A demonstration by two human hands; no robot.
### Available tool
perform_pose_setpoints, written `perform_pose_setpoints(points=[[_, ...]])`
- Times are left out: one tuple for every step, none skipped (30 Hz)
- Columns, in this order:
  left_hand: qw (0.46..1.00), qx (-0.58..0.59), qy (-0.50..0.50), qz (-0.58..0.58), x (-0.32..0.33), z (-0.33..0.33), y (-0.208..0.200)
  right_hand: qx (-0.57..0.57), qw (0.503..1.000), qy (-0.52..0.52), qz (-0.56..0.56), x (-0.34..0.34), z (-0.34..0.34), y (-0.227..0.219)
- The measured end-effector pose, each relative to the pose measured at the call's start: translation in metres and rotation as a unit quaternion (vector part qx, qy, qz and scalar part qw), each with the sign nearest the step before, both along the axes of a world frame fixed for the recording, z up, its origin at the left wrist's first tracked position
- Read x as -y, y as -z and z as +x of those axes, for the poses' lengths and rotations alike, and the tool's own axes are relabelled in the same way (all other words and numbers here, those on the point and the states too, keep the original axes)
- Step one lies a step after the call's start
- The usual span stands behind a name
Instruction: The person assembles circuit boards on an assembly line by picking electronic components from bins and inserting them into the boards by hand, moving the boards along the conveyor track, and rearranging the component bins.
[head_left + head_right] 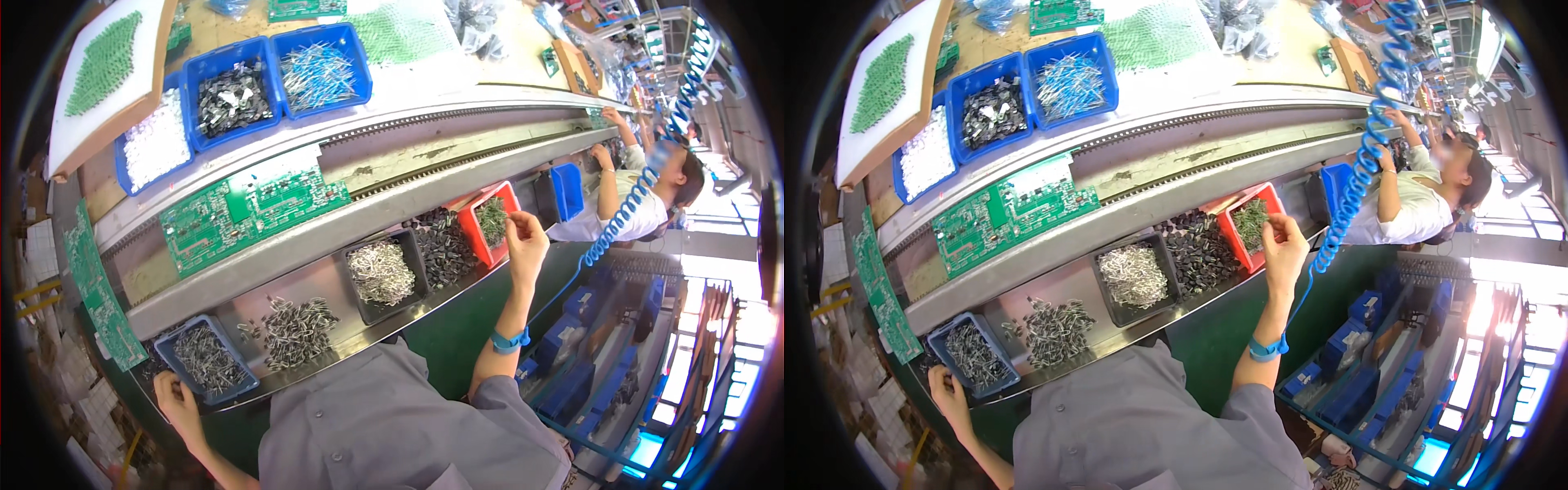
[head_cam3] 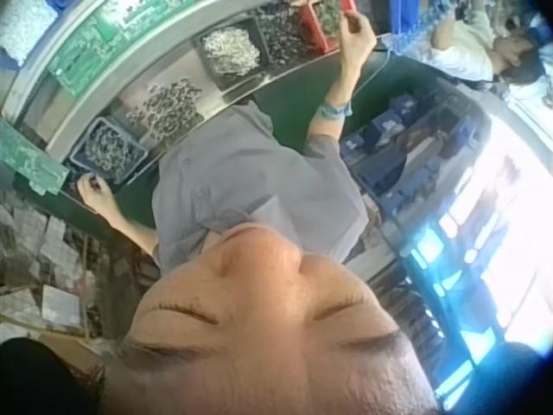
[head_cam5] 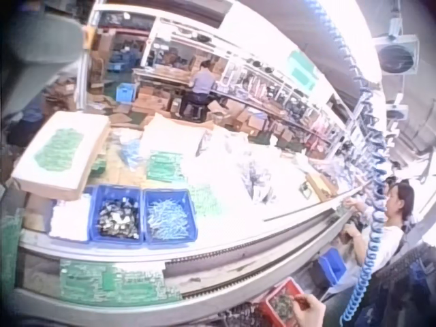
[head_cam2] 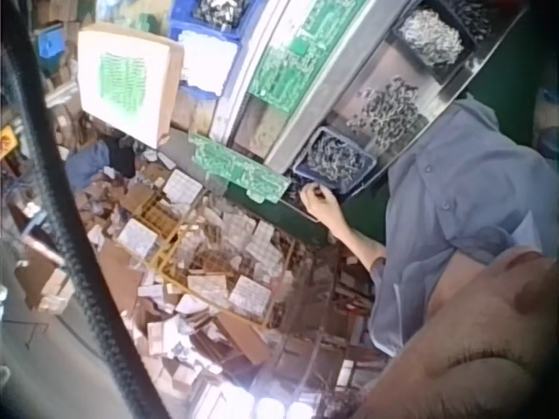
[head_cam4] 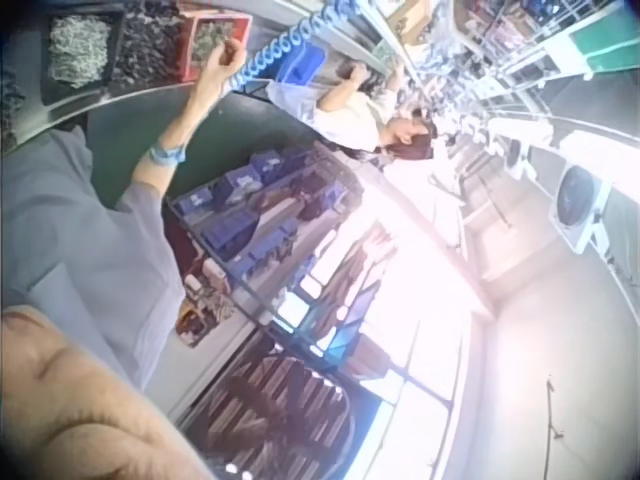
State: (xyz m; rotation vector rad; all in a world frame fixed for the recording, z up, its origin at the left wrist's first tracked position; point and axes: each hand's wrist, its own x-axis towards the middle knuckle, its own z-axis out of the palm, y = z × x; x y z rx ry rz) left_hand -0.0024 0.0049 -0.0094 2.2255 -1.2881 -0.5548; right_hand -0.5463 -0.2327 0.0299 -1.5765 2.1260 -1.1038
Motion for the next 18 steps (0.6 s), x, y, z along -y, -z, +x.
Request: perform_pose_setpoints(points=[[1.0,-0.014,-0.014,-0.011,-0.001,0.0,0.001,-0.004,1.0,-0.014,-0.007,0.002,0.007,-0.002],[1.0,-0.017,-0.014,-0.015,-0.002,0.001,0.0,-0.007,0.999,-0.03,-0.014,0.003,0.015,-0.006],[0.999,-0.02,-0.027,-0.023,-0.001,0.0,0.001,-0.019,0.998,-0.058,-0.009,0.005,0.022,-0.009],[0.998,-0.022,-0.04,-0.03,0.0,-0.002,0.0,-0.012,0.996,-0.086,-0.012,0.008,0.032,-0.01],[0.998,-0.018,-0.057,-0.028,-0.001,-0.003,0.001,-0.005,0.993,-0.115,-0.014,0.01,0.043,-0.011],[0.996,-0.02,-0.074,-0.035,-0.002,-0.004,0.004,-0.012,0.989,-0.147,-0.003,0.012,0.057,-0.015],[0.995,-0.021,-0.092,-0.042,-0.003,-0.004,0.006,0.002,0.984,-0.179,-0.018,0.016,0.078,-0.02],[0.994,-0.021,-0.102,-0.042,-0.004,-0.007,0.005,-0.003,0.978,-0.21,0.003,0.019,0.088,-0.019],[0.993,-0.021,-0.109,-0.041,-0.005,-0.006,0.005,-0.006,0.964,-0.266,-0.006,0.023,0.103,-0.021],[0.992,-0.022,-0.115,-0.039,-0.006,-0.006,0.006,-0.001,0.949,-0.316,0.003,0.027,0.115,-0.021],[0.992,-0.013,-0.117,-0.042,-0.007,-0.006,0.006,-0.004,0.936,-0.351,0.007,0.032,0.127,-0.02],[0.991,-0.01,-0.124,-0.04,-0.008,-0.007,0.006,-0.024,0.923,-0.383,-0.012,0.037,0.14,-0.021],[0.99,-0.018,-0.13,-0.055,-0.008,-0.009,0.005,-0.044,0.911,-0.41,0.004,0.041,0.15,-0.019],[0.988,-0.025,-0.137,-0.071,-0.008,-0.01,0.005,-0.079,0.893,-0.442,-0.029,0.048,0.159,-0.015],[0.986,-0.027,-0.142,-0.077,-0.007,-0.011,0.005,-0.113,0.872,-0.472,-0.062,0.054,0.167,-0.01],[0.986,-0.026,-0.147,-0.076,-0.007,-0.011,0.004,-0.13,0.862,-0.486,-0.058,0.057,0.172,-0.006],[0.988,-0.03,-0.141,-0.057,-0.007,-0.011,0.002,-0.129,0.86,-0.49,-0.057,0.061,0.178,-0.003],[0.99,-0.033,-0.134,-0.038,-0.006,-0.011,0.0,-0.158,0.851,-0.495,-0.074,0.065,0.184,-0.001]])
